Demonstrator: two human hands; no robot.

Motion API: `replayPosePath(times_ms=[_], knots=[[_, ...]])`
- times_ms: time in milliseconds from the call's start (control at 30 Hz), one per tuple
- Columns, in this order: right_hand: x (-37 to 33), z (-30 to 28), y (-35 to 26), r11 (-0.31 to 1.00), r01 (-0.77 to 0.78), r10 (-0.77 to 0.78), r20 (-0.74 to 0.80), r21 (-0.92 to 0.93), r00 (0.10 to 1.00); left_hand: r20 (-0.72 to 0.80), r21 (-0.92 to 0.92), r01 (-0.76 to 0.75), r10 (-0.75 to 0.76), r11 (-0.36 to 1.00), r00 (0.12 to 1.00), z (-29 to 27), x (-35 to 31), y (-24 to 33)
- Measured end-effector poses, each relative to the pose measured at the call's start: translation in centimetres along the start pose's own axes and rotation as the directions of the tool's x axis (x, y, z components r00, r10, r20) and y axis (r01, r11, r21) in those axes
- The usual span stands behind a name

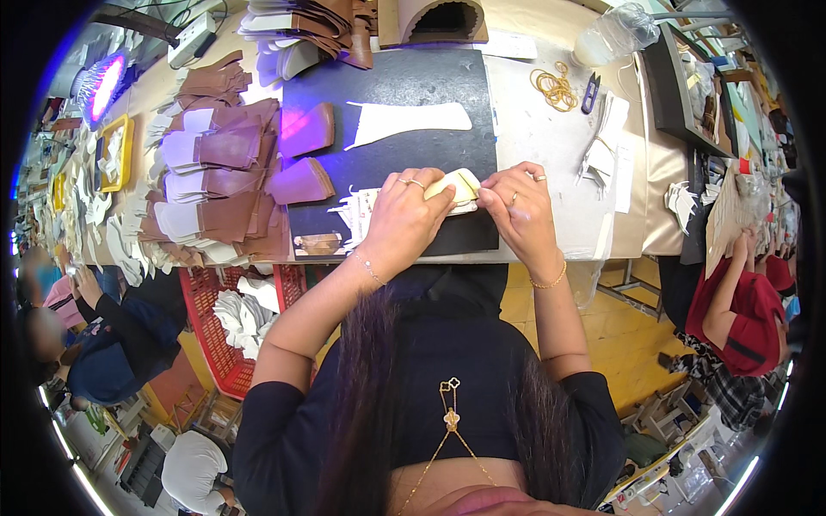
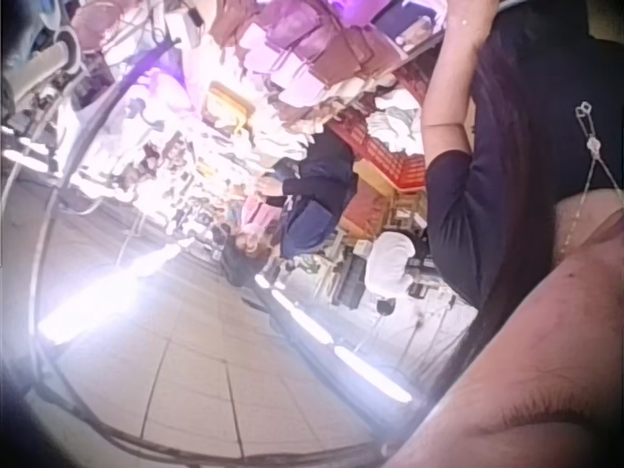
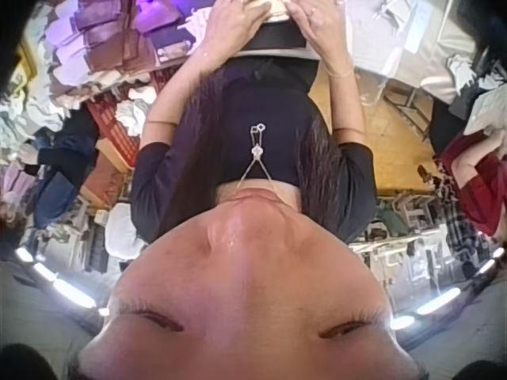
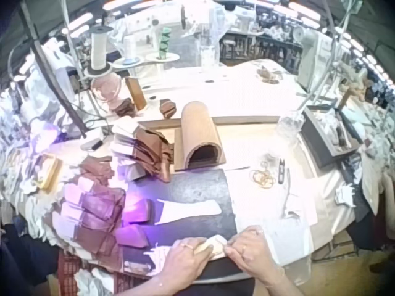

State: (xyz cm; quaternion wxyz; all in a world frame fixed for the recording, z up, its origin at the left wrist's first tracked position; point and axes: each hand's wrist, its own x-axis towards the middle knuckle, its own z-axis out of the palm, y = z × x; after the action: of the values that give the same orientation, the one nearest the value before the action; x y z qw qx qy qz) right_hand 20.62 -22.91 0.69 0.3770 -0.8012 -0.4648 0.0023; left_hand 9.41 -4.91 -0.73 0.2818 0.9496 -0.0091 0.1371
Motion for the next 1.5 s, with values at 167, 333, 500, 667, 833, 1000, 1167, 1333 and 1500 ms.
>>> replayPosePath(times_ms=[167, 333, 500, 667, 833, 1000, 1167, 1333, 1500], knots=[[0.3, -0.5, -0.4, 0.998, 0.006, 0.002, -0.137, 0.058, 0.991, -0.004, -0.011, -0.013, 0.013, 1.0, 1.0, -0.3, 0.1, -0.1], [1.0, 2.0, 0.2, 0.989, -0.134, 0.132, -0.042, -0.057, 0.99, 0.024, -0.088, 0.077, -0.075, 0.993, 0.997, -4.5, -0.8, -0.4], [1.0, 2.4, 0.2, 0.984, -0.045, 0.055, 0.054, -0.17, 0.997, 0.249, -0.189, -0.101, 0.148, 0.977, 0.957, -5.6, -3.9, 1.5], [2.2, 1.2, -1.4, 0.998, -0.053, 0.056, 0.093, -0.028, 0.994, 0.225, -0.07, -0.179, 0.19, 0.981, 0.956, -2.1, -4.9, 2.1], [4.2, 0.2, -4.1, 0.996, -0.022, 0.005, 0.193, 0.085, 0.981, 0.213, -0.041, -0.154, 0.159, 0.987, 0.964, -1.3, -5.0, 2.5], [7.1, 0.1, -5.6, 0.927, 0.049, -0.093, 0.101, 0.373, 0.991, 0.244, -0.083, -0.098, 0.116, 0.992, 0.963, -1.1, -4.8, 2.6], [8.7, 1.8, -3.2, 0.7, -0.311, 0.313, 0.115, 0.642, 0.943, 0.214, -0.139, -0.053, 0.082, 0.989, 0.973, -1.3, -4.6, 2.4], [7.8, 3.8, 2.1, 0.935, -0.328, 0.318, -0.096, -0.131, 0.943, 0.184, -0.209, 0.022, 0.017, 0.978, 0.983, -3.0, -4.9, 2.2], [4.3, 2.5, 3.0, 0.934, -0.355, 0.353, -0.219, 0.033, 0.91, -0.013, -0.044, 0.12, -0.12, 0.992, 0.993, -4.0, -3.6, 0.0]])
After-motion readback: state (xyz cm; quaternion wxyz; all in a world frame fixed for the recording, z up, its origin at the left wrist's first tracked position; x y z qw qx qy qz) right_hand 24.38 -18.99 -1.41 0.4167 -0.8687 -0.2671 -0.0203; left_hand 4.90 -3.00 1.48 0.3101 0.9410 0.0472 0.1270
